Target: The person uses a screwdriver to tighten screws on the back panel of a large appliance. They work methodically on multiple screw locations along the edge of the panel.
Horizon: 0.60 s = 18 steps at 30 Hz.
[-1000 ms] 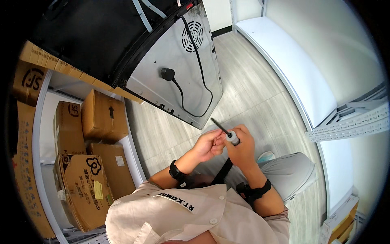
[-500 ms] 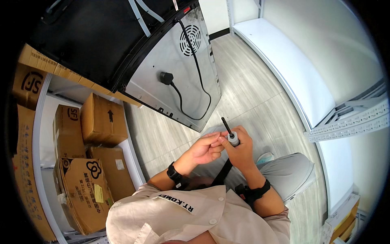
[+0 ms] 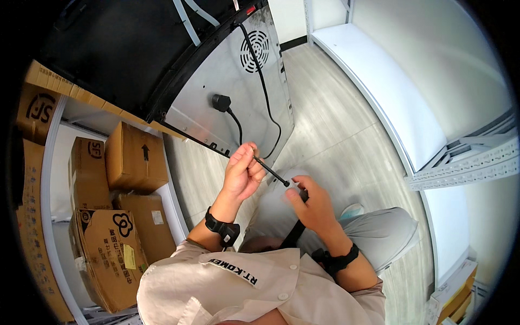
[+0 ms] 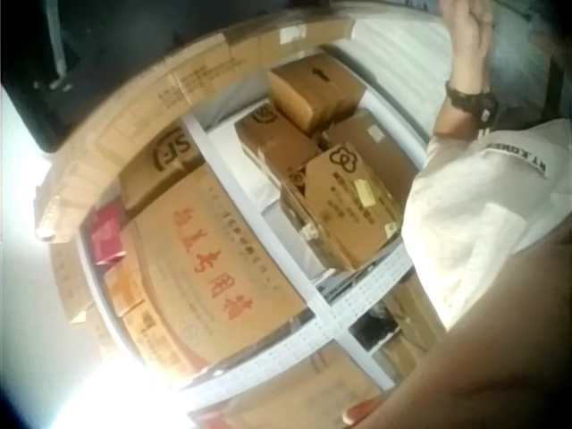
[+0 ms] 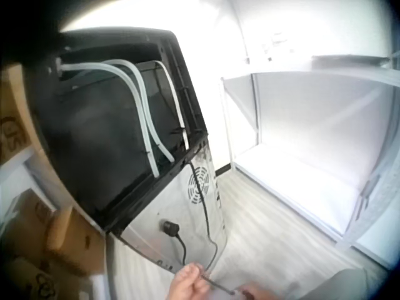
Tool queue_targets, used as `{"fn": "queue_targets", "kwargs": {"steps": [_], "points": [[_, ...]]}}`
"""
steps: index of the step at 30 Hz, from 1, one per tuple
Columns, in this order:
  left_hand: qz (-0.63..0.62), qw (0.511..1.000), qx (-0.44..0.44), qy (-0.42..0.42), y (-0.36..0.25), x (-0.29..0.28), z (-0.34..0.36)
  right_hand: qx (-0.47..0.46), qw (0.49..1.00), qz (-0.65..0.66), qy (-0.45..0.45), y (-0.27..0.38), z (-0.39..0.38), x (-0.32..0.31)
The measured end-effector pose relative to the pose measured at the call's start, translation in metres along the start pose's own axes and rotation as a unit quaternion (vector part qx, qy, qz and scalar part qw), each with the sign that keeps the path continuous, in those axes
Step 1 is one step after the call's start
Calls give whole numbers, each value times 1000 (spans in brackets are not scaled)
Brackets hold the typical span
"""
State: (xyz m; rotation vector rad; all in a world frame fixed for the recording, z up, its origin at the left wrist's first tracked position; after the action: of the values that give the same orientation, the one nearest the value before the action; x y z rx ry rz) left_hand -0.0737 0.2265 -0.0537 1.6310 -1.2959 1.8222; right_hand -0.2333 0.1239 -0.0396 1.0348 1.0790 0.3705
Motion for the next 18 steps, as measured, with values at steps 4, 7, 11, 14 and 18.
{"fn": "queue_targets", "kwargs": {"steps": [4,7,11,14,18], "points": [[58,997,43,15,-5,6,-2,7,1000,29,2,-10,-1,3],[58,997,35,21,-2,10,0,6,999,34,-19,-7,1,-1],[52,998,19,23,3,14,3,3,999,16,-40,-4,3,-9],[55,998,14,21,5,13,4,2,999,8,-48,-6,3,-11],[47,999,21,17,8,13,4,8,999,9,-46,-8,3,-12]]}}
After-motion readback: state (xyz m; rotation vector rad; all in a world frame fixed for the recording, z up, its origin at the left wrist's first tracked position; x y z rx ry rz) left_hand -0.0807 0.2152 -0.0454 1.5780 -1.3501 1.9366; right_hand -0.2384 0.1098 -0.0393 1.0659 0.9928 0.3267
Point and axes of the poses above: each hand's wrist, its own z-axis towards the middle knuckle, its own x-axis out of the palm, y = z × x, the point moved 8 cm from there along z, towards the middle knuckle, and after that the axes turned 14 degrees about -z, right-handed, at the moved point
